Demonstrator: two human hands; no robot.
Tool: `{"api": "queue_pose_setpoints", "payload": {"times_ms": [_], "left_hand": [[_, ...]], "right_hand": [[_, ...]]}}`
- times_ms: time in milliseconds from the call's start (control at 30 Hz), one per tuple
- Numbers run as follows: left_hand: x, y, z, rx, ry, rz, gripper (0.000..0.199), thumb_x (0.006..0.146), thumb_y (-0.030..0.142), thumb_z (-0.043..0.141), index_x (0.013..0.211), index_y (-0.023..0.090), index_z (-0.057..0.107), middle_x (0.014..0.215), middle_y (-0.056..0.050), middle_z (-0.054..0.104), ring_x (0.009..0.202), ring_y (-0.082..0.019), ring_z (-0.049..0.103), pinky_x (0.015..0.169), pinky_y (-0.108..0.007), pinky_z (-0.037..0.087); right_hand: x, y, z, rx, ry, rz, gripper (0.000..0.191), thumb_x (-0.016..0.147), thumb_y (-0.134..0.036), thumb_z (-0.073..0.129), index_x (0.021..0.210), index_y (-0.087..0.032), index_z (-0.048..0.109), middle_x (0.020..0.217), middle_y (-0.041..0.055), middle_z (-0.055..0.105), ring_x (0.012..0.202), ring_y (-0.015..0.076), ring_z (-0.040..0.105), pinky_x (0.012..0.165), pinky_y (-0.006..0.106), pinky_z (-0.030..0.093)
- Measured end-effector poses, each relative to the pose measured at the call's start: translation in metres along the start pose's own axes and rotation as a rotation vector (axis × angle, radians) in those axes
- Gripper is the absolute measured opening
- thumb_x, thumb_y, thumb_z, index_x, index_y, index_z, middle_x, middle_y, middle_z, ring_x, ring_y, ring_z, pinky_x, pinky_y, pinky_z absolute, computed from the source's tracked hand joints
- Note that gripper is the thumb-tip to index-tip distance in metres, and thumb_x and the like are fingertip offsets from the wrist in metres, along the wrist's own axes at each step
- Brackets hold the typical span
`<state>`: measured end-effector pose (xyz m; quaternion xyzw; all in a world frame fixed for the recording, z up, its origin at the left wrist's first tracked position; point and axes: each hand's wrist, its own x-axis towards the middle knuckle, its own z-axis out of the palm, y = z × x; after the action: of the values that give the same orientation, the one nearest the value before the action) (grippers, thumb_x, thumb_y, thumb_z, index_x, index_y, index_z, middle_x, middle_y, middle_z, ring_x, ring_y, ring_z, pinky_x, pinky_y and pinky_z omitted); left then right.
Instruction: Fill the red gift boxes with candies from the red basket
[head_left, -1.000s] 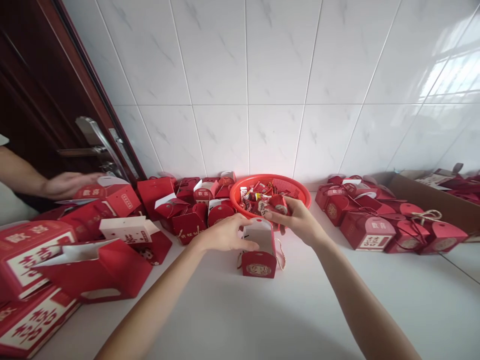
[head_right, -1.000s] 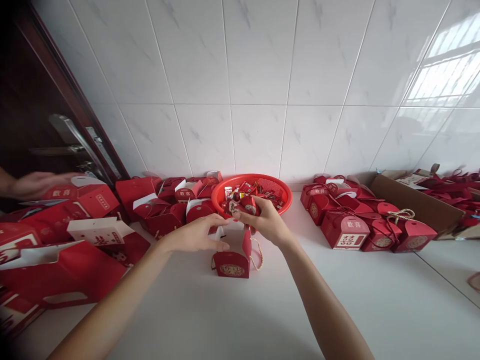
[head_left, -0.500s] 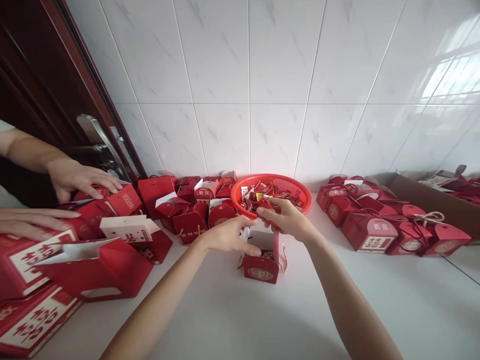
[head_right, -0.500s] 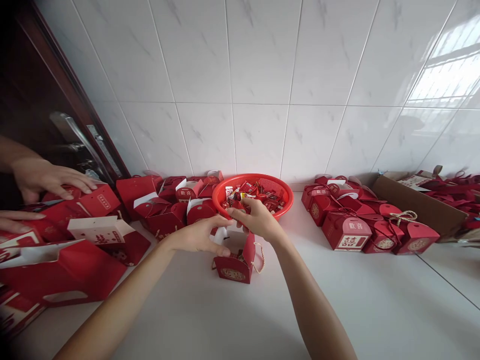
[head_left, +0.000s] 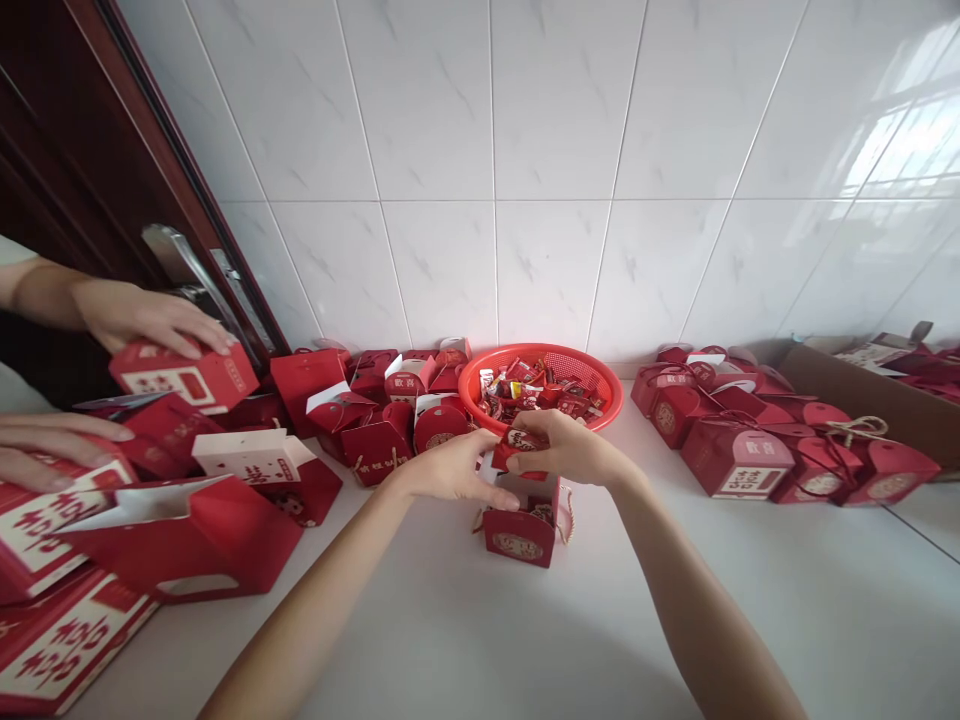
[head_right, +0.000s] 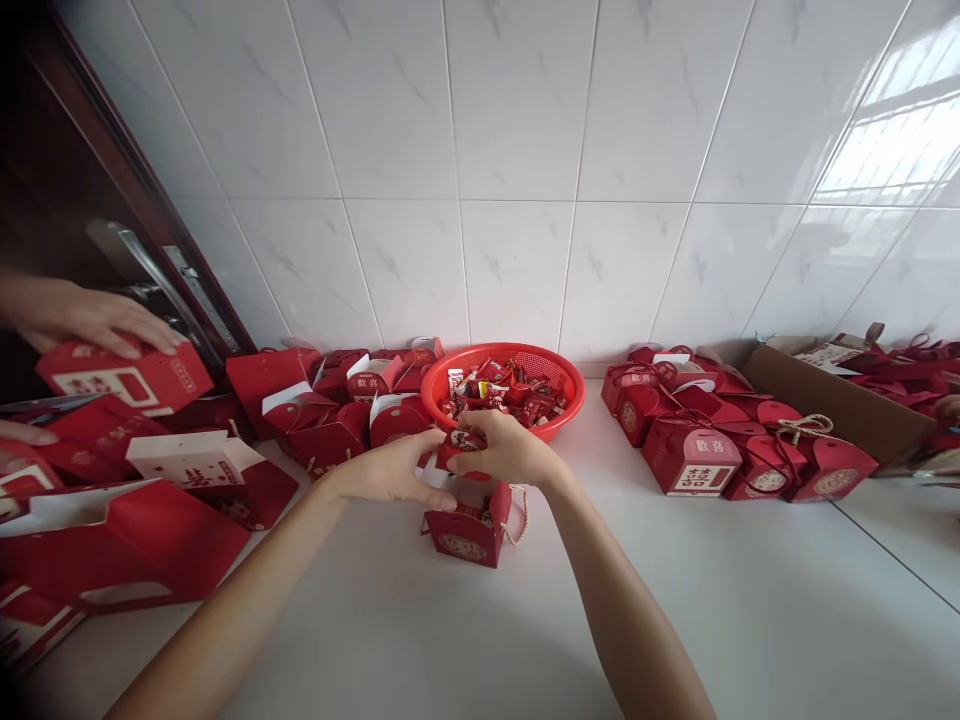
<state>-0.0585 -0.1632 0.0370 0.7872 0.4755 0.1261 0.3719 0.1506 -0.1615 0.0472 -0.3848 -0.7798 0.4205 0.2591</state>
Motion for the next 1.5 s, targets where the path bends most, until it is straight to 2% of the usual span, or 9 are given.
{"api": "queue_pose_setpoints", "payload": {"times_ms": [133,367,533,700,800,967,1267,1400,1500], "left_hand": [[0.000,0.001,0.000,0.070,-0.008,-0.063,0.097,0.055,0.063,0.084,0.139,0.025,0.053,0.143,-0.009,0.054,0.130,-0.036,0.048,0.102,-0.039,0.043],[0.000,0.004,-0.001,0.060,-0.040,0.047,0.083,0.062,0.060,0.081,0.135,0.029,0.058,0.133,-0.004,0.062,0.124,-0.034,0.054,0.100,-0.038,0.045],[-0.001,0.003,-0.002,0.062,-0.063,0.027,0.096,0.062,0.059,0.082,0.146,0.029,0.048,0.147,-0.007,0.051,0.135,-0.035,0.045,0.107,-0.039,0.039],[-0.002,0.000,0.000,0.037,-0.040,0.001,0.091,0.063,0.058,0.082,0.142,0.027,0.051,0.146,-0.008,0.052,0.133,-0.035,0.047,0.106,-0.039,0.041],[-0.003,-0.001,0.002,0.007,-0.018,-0.050,0.094,0.060,0.061,0.082,0.141,0.025,0.052,0.150,-0.010,0.049,0.136,-0.037,0.045,0.104,-0.040,0.043],[-0.007,0.000,0.004,0.007,-0.018,-0.085,0.101,0.059,0.065,0.081,0.145,0.024,0.047,0.158,-0.013,0.036,0.146,-0.037,0.031,0.115,-0.045,0.032],[-0.011,-0.007,0.010,-0.071,0.094,0.057,0.093,0.072,0.058,0.076,0.152,0.031,0.035,0.155,-0.010,0.039,0.137,-0.032,0.043,0.113,-0.046,0.037],[-0.012,-0.007,0.013,-0.065,0.116,0.190,0.065,0.078,0.054,0.072,0.136,0.030,0.054,0.147,-0.006,0.047,0.135,-0.030,0.044,0.114,-0.042,0.037],[-0.015,-0.001,0.015,-0.020,0.105,0.205,0.047,0.082,0.053,0.069,0.122,0.029,0.066,0.145,-0.005,0.048,0.135,-0.030,0.045,0.114,-0.042,0.037]], "right_hand": [[-0.003,0.002,-0.002,-0.132,-0.001,0.106,0.022,0.074,-0.034,0.073,0.073,-0.020,0.056,0.065,-0.0040,0.054,0.058,0.0122,0.051,0.048,0.023,0.036],[-0.003,0.004,0.000,-0.033,0.068,0.138,0.006,0.082,-0.018,0.054,0.079,-0.022,0.051,0.060,-0.0037,0.060,0.054,0.0139,0.059,0.048,0.022,0.043],[-0.004,0.005,0.001,-0.160,0.007,0.094,0.007,0.080,-0.018,0.058,0.074,-0.021,0.061,0.065,-0.0004,0.064,0.052,0.0145,0.057,0.048,0.024,0.040],[-0.005,0.001,0.003,-0.359,0.164,0.095,0.014,0.082,-0.021,0.062,0.093,-0.022,0.070,0.086,0.0058,0.072,0.072,0.0201,0.063,0.059,0.028,0.041],[-0.012,-0.006,-0.004,-0.384,0.234,0.055,0.013,0.086,-0.024,0.058,0.091,-0.022,0.070,0.090,0.0055,0.072,0.079,0.0208,0.062,0.064,0.029,0.041],[-0.028,-0.017,-0.020,-0.288,0.272,-0.049,0.012,0.086,-0.026,0.058,0.085,-0.022,0.069,0.087,0.0037,0.072,0.080,0.0198,0.063,0.066,0.030,0.045],[-0.054,-0.004,-0.014,-0.264,0.181,-0.135,0.015,0.089,-0.036,0.062,0.093,-0.025,0.072,0.102,0.0053,0.070,0.092,0.0232,0.064,0.079,0.037,0.051],[-0.061,0.013,-0.004,-0.270,0.208,-0.152,0.016,0.090,-0.038,0.063,0.096,-0.027,0.072,0.118,0.0067,0.065,0.101,0.0248,0.063,0.087,0.040,0.051],[-0.062,0.027,0.004,-0.235,0.223,-0.113,0.021,0.092,-0.042,0.060,0.100,-0.027,0.071,0.114,0.0072,0.066,0.098,0.0242,0.064,0.086,0.040,0.052]]}}
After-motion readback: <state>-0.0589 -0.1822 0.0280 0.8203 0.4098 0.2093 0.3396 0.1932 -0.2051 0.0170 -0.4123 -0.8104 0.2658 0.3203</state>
